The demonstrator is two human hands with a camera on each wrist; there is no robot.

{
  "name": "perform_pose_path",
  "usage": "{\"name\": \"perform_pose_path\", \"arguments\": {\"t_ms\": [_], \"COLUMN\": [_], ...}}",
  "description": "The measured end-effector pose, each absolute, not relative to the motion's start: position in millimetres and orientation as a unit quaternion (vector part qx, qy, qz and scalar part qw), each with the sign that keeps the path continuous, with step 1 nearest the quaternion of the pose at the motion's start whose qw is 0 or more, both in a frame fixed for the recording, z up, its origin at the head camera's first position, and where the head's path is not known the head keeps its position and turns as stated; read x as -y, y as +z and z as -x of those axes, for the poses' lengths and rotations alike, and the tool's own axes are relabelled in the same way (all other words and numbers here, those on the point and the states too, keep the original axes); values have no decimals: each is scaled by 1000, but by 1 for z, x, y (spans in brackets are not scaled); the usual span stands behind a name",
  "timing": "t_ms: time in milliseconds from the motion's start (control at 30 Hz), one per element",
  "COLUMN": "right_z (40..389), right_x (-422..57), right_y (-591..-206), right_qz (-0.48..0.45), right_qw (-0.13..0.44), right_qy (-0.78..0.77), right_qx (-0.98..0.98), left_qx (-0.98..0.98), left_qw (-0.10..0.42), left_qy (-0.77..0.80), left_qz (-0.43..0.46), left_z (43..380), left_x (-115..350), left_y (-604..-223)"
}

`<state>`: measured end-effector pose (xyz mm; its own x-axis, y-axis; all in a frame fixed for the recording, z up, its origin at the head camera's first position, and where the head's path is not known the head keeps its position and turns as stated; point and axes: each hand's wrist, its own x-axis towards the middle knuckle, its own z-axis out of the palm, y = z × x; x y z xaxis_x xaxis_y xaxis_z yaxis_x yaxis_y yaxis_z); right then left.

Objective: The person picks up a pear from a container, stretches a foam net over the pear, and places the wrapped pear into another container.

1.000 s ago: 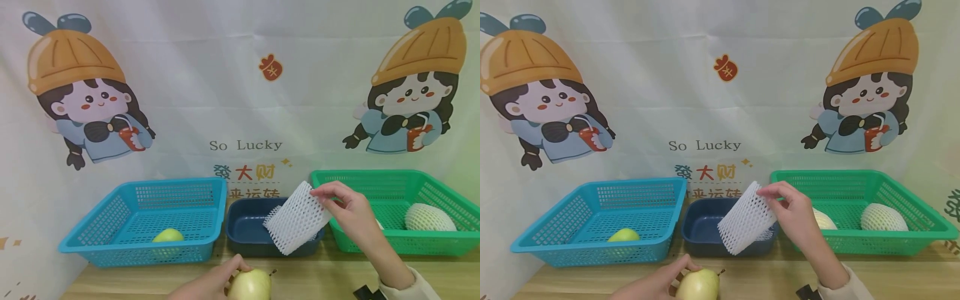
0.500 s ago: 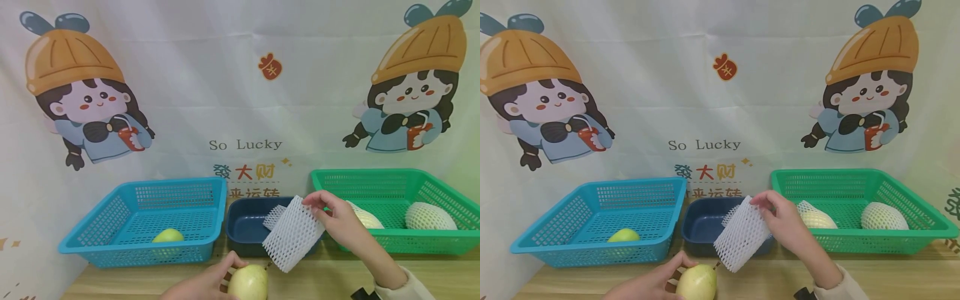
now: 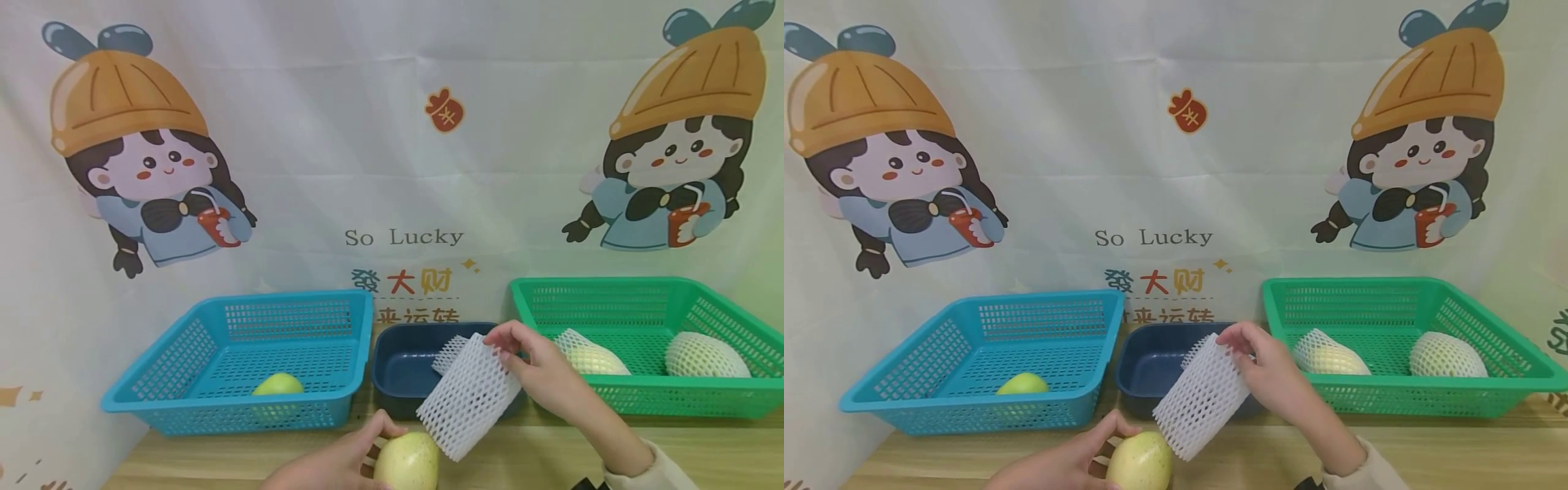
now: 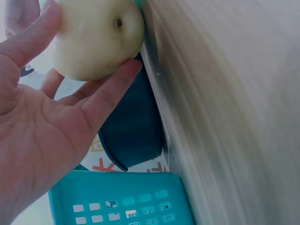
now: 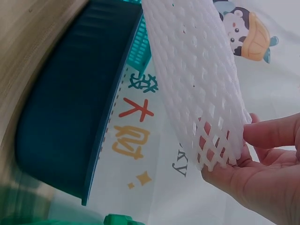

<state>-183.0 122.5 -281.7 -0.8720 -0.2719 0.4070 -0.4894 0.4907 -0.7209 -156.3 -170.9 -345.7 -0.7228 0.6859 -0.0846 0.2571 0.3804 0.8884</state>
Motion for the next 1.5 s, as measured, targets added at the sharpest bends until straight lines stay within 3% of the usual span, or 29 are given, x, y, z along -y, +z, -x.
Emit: {"name": "perform_pose_path", "arguments": {"t_ms": [400, 767, 1133, 1367, 1500], "right_z": [185, 184, 187, 185, 183], "right_x": [-115, -117, -124, -120, -119], "right_y": [-288, -286, -283, -284, -285], "right_qz": [-252, -319, -368, -357, -339], "right_qw": [80, -10, -56, -34, 12], "right_qy": [473, 532, 612, 564, 515], "right_qx": [841, 785, 698, 744, 787], "left_qx": [-794, -802, -808, -810, -809], "left_qw": [231, 227, 216, 209, 213], "left_qy": [471, 473, 461, 458, 458], "left_qz": [-308, -285, -297, -300, -301], "left_z": [157, 155, 155, 154, 154], "left_x": [173, 174, 174, 174, 175], "left_y": [-347, -346, -347, -347, -346]}}
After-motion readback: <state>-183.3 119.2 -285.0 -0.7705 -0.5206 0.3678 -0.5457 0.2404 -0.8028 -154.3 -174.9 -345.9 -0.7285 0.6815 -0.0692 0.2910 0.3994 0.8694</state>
